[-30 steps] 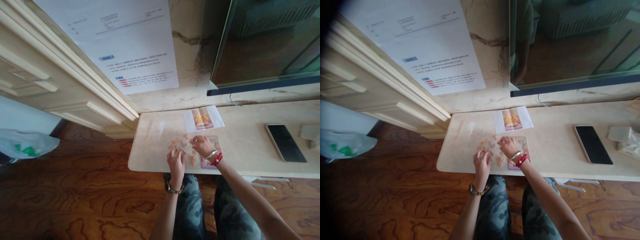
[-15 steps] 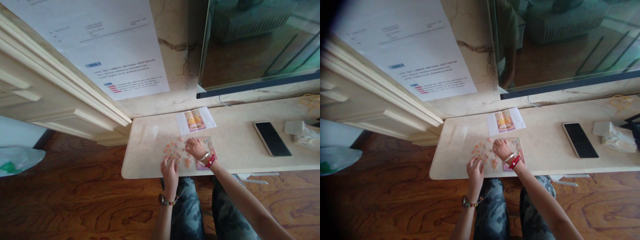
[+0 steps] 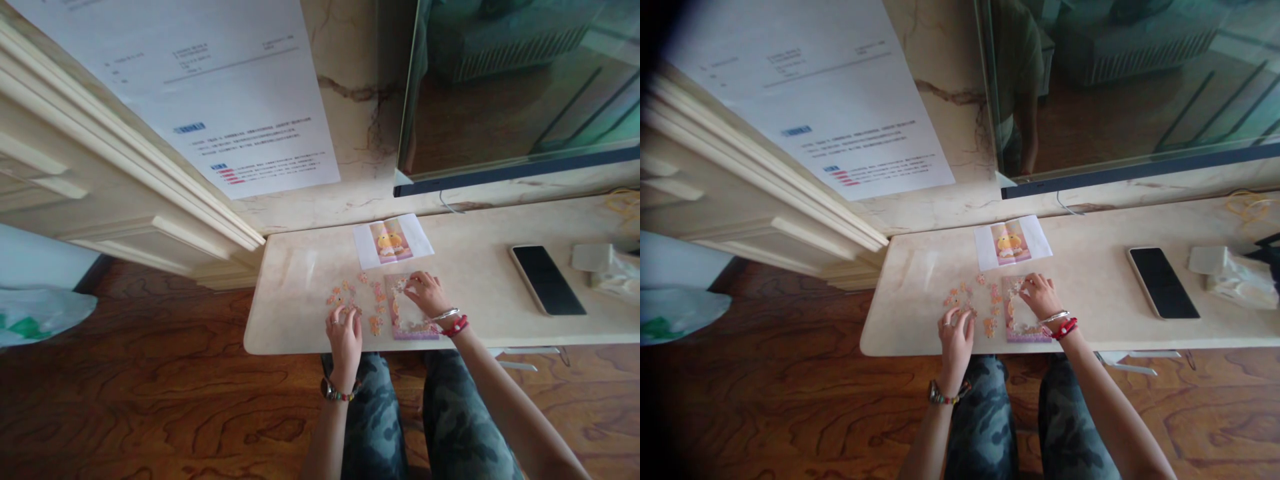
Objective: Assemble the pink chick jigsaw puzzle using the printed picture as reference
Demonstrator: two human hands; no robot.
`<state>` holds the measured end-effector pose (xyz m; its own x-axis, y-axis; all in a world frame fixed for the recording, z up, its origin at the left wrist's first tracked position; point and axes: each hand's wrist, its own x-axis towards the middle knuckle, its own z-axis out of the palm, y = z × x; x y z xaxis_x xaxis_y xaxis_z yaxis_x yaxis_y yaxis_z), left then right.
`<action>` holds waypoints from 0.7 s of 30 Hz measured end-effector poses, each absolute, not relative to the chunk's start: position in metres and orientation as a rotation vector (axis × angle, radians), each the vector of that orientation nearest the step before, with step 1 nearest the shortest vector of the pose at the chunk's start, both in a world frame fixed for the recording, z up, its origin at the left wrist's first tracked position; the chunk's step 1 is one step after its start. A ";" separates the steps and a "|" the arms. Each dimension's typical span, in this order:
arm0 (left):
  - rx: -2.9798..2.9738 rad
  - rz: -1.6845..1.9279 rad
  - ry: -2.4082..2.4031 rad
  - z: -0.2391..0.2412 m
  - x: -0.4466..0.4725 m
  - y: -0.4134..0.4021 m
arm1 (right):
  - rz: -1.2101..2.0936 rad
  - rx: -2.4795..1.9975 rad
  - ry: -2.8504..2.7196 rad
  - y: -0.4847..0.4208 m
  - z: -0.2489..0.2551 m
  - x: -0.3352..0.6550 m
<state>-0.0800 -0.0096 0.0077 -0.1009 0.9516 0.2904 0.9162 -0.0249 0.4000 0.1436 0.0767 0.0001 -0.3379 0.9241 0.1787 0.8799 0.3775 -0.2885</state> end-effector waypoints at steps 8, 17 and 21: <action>2.068 0.762 2.164 0.005 -0.089 -0.014 | 0.236 -1.630 -2.384 0.085 0.000 0.135; 2.056 0.789 2.174 0.007 -0.087 -0.013 | 0.242 -1.606 -2.425 0.087 0.001 0.132; 2.068 0.786 2.167 0.009 -0.085 -0.013 | 0.233 -1.601 -2.441 0.089 0.001 0.132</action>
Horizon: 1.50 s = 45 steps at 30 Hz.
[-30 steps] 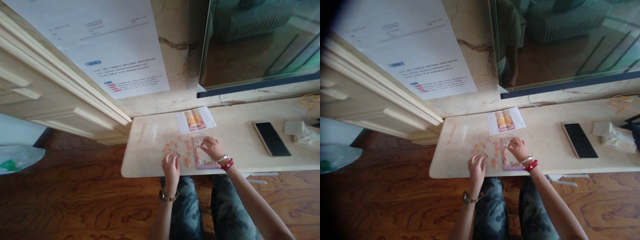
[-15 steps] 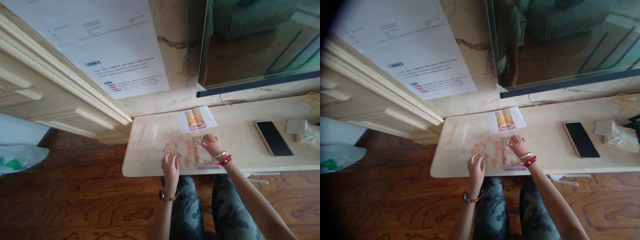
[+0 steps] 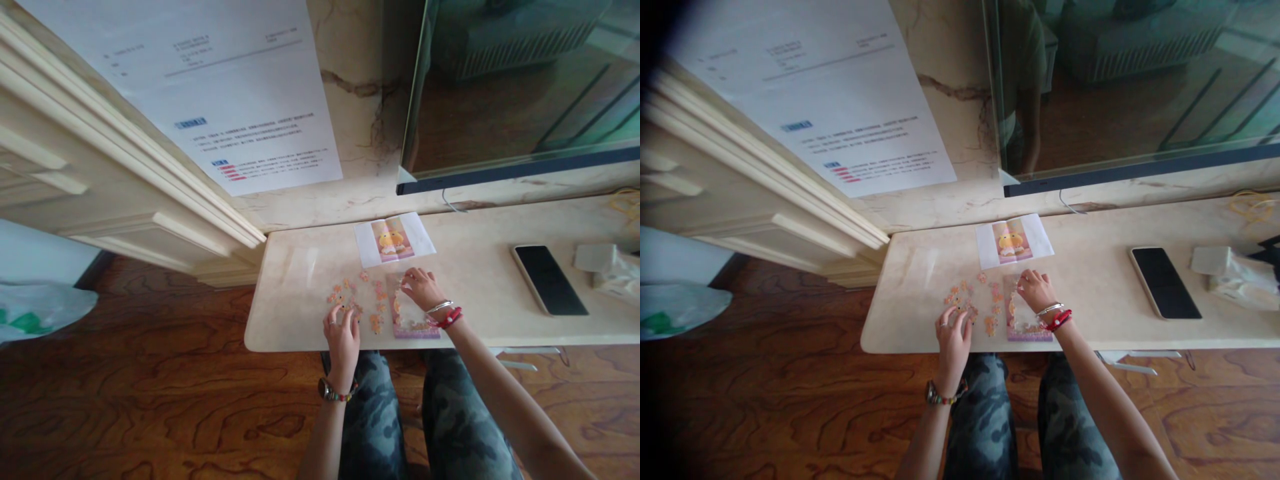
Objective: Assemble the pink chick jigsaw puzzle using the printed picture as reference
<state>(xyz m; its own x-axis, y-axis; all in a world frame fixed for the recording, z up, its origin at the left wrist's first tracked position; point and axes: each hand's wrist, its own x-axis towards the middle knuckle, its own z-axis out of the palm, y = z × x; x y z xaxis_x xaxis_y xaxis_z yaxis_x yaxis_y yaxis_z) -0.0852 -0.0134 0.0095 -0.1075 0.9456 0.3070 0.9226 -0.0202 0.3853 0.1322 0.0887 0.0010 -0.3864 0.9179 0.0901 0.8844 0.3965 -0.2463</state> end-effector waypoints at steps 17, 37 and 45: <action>2.429 0.450 1.771 0.012 -0.018 0.039 | 0.184 -1.565 -2.446 0.086 -0.006 0.137; 2.399 0.429 1.758 0.010 -0.014 0.037 | 0.186 -1.569 -2.399 0.071 -0.009 0.133; 2.300 0.475 1.777 0.010 -0.014 0.041 | 0.237 -1.523 -2.047 0.054 -0.013 0.147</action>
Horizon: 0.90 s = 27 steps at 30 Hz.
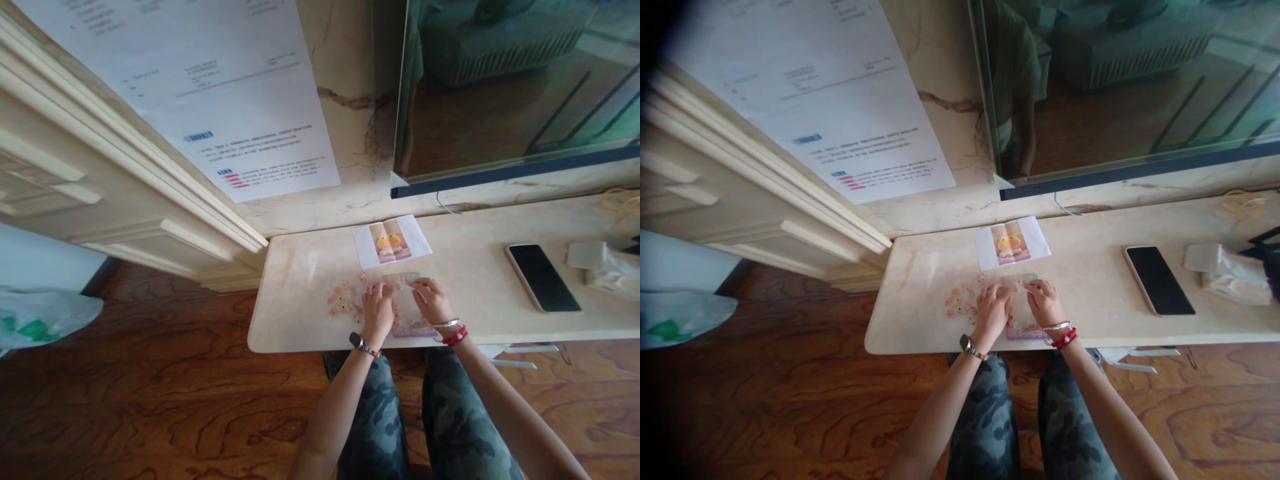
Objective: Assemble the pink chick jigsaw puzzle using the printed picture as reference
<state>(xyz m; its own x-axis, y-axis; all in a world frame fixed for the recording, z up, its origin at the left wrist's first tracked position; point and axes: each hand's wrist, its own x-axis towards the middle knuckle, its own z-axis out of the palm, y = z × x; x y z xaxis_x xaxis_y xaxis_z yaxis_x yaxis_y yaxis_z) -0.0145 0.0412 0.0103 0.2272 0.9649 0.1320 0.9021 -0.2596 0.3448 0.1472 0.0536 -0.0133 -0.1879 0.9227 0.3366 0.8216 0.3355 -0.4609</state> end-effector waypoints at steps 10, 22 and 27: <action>2.127 0.881 1.832 0.036 -0.031 0.037 | 0.367 -1.457 -1.747 -0.003 -0.002 0.171; 1.896 1.097 2.178 0.040 -0.113 -0.151 | 0.472 -1.225 -1.881 -0.091 0.042 0.144; 1.854 1.225 2.149 0.043 -0.109 -0.187 | 0.393 -1.257 -1.853 -0.116 0.050 0.145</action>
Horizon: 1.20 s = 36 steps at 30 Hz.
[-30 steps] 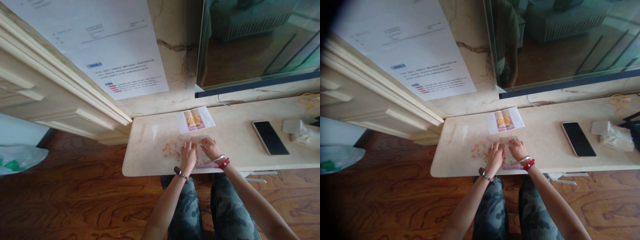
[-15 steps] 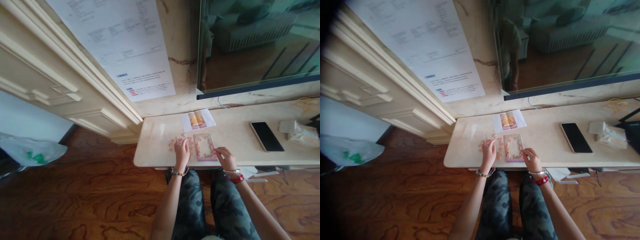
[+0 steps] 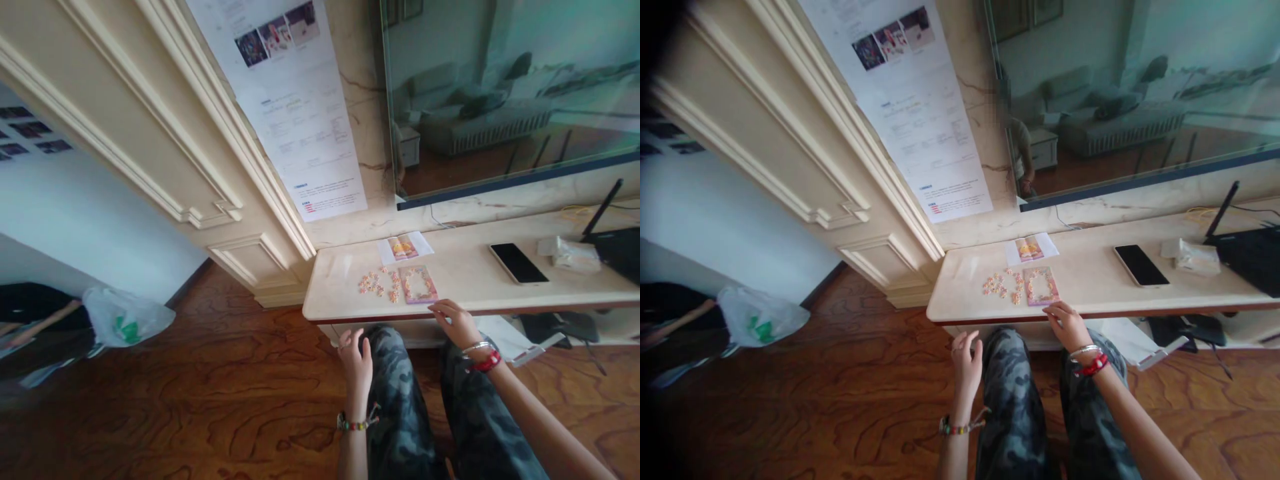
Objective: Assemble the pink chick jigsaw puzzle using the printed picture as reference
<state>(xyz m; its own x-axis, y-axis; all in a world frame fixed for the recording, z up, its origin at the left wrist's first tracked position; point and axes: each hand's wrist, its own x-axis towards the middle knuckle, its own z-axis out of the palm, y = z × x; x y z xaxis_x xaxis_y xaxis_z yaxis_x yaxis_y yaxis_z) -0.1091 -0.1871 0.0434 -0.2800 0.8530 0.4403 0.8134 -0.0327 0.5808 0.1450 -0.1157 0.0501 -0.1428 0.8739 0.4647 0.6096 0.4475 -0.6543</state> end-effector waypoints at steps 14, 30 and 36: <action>1.888 1.356 2.051 0.031 -0.100 -0.131 | 0.371 -1.245 -2.005 -0.045 0.020 0.112; 1.758 1.177 1.967 0.009 -0.097 -0.101 | 0.240 -1.781 -2.349 0.024 -0.005 0.082; 1.775 1.088 1.986 0.024 -0.100 -0.109 | 0.250 -1.766 -2.375 0.028 0.004 0.068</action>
<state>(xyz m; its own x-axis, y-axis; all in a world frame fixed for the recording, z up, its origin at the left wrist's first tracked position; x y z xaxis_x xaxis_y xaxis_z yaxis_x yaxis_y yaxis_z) -0.1000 -0.1089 0.0236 -0.2173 0.9356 0.2785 0.7384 -0.0291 0.6738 0.0676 0.0284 0.0043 -0.2836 0.9582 0.0369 0.9296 0.2842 -0.2346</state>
